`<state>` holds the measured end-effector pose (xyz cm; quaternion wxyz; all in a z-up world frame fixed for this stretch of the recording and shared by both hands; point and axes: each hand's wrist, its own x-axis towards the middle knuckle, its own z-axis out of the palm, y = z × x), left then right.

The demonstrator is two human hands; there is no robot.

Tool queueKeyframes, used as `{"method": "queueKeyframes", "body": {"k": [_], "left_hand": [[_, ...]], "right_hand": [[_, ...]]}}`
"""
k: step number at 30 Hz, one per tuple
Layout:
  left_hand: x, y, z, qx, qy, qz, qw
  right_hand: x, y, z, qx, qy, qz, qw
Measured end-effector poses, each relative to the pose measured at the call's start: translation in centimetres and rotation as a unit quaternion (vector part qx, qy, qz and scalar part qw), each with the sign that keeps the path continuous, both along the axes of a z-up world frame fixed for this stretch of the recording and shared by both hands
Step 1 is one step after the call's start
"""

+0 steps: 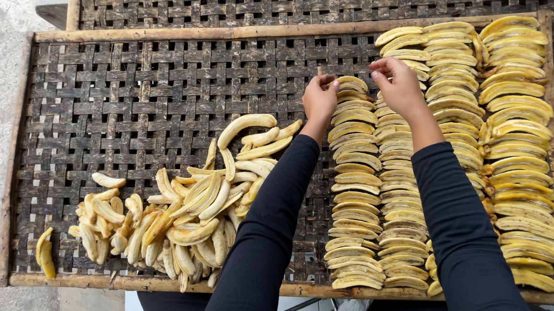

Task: The person picks up banana slices from a pile and arranges them into neat, overlapping rows on a woven drying rack by hand.

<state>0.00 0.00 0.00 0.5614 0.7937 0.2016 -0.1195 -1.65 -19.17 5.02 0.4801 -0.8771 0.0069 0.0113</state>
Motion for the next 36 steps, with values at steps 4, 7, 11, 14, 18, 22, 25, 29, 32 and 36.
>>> {"method": "queueKeyframes", "body": {"k": [4, 7, 11, 14, 18, 22, 25, 29, 32, 36], "left_hand": [[-1.1, 0.2, -0.9, 0.145, -0.137, -0.094, 0.975], [-1.1, -0.1, -1.7, 0.147, -0.218, -0.098, 0.960], [-0.6, -1.2, -2.9, 0.133, -0.211, -0.098, 0.964], [-1.8, -1.6, -2.6, 0.090, -0.189, -0.047, 0.977], [-3.3, -2.1, -0.1, -0.033, -0.210, 0.031, 0.977], [-7.4, 1.4, 4.5, 0.018, -0.286, 0.077, 0.955], [-13.8, 8.2, 8.0, -0.082, -0.277, 0.132, 0.948], [-21.4, 17.7, 11.9, -0.055, -0.263, 0.274, 0.924], [-25.6, 20.8, 13.1, -0.057, -0.254, 0.240, 0.935], [-29.9, 20.6, 11.4, -0.133, -0.201, 0.221, 0.945]], "right_hand": [[-1.1, -1.0, 0.3, -0.013, -0.017, 0.012, 1.000], [-1.7, -1.2, 0.5, -0.005, -0.018, 0.012, 1.000], [-2.7, -1.1, 0.9, -0.013, -0.018, 0.013, 1.000], [-3.7, 0.1, 1.7, -0.015, -0.035, 0.016, 0.999], [-4.1, 2.6, 3.1, -0.002, -0.053, 0.009, 0.999], [-5.5, 5.7, 4.4, 0.003, -0.075, 0.023, 0.997], [-7.6, 9.7, 4.6, 0.008, -0.043, 0.091, 0.995], [-11.4, 16.8, 3.4, -0.001, 0.059, 0.211, 0.976], [-13.8, 21.6, 2.8, -0.062, -0.016, 0.231, 0.971], [-14.5, 26.9, 2.5, -0.182, -0.060, 0.205, 0.960]]}}
